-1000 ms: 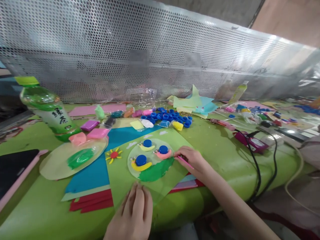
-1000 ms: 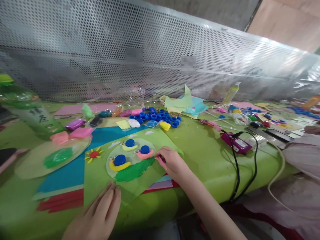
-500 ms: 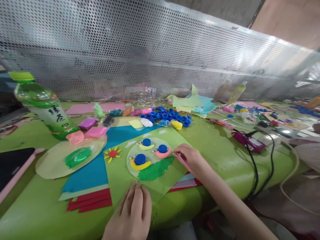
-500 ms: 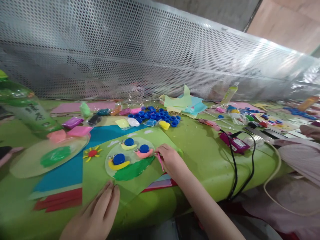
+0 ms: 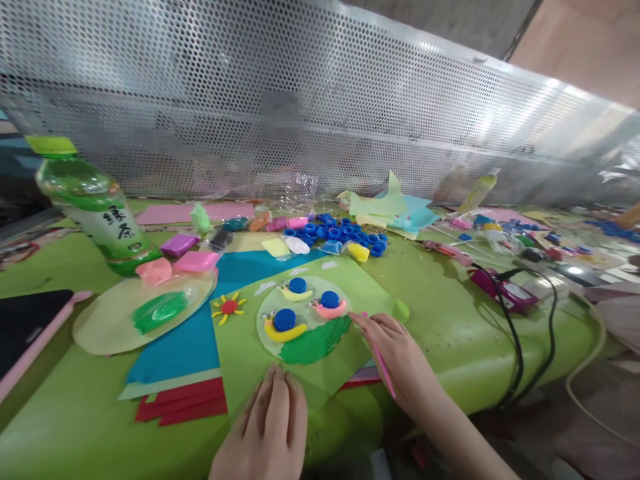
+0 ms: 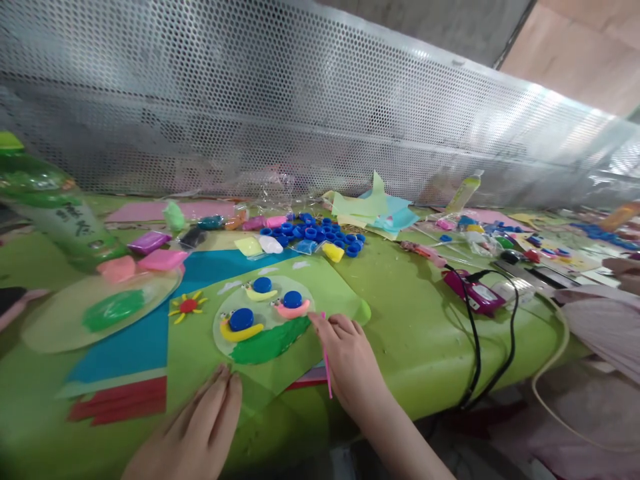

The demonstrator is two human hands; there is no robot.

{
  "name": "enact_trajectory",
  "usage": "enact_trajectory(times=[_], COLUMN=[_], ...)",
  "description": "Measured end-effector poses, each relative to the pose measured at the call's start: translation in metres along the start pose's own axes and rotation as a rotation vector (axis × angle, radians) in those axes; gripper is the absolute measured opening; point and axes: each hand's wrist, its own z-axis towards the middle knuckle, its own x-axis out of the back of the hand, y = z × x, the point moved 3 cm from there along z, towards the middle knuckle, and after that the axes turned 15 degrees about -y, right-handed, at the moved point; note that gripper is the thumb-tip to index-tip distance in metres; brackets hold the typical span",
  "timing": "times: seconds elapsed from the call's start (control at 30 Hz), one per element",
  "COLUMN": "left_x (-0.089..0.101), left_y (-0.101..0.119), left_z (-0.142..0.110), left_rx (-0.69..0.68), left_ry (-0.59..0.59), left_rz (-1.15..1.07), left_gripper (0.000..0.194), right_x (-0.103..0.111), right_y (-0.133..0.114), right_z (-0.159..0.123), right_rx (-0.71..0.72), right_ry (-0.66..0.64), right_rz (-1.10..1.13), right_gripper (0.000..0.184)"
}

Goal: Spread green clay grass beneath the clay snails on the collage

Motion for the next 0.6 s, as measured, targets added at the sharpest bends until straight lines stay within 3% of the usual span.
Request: enact_trajectory(times=[0.17,0.4,0.6], left_x=[-0.0009,-0.0004,-0.0013], left_y=[0.0004,-0.0002,0.0001], left_z=[0.0002,-0.0001,-0.0021], left_rx=[-0.004,0.015,0.029], left_ry=[0.024,0.038,0.011], left_rz=[-0.011,-0.017,-0.001], left_gripper=[0.025,0.026,0.025], right_x=[0.0005,0.0061,0.0027], right_y=[-0.0002,0.0039,0.0047], right_z=[0.0075,0.0085,0.0062], right_rx=[-0.073,-0.099,-0.097], right_ry=[-0.05,-0.041,-0.04], right_rz=[0.003,0.073,0.113], right_gripper=[0.072,0.054,0.061])
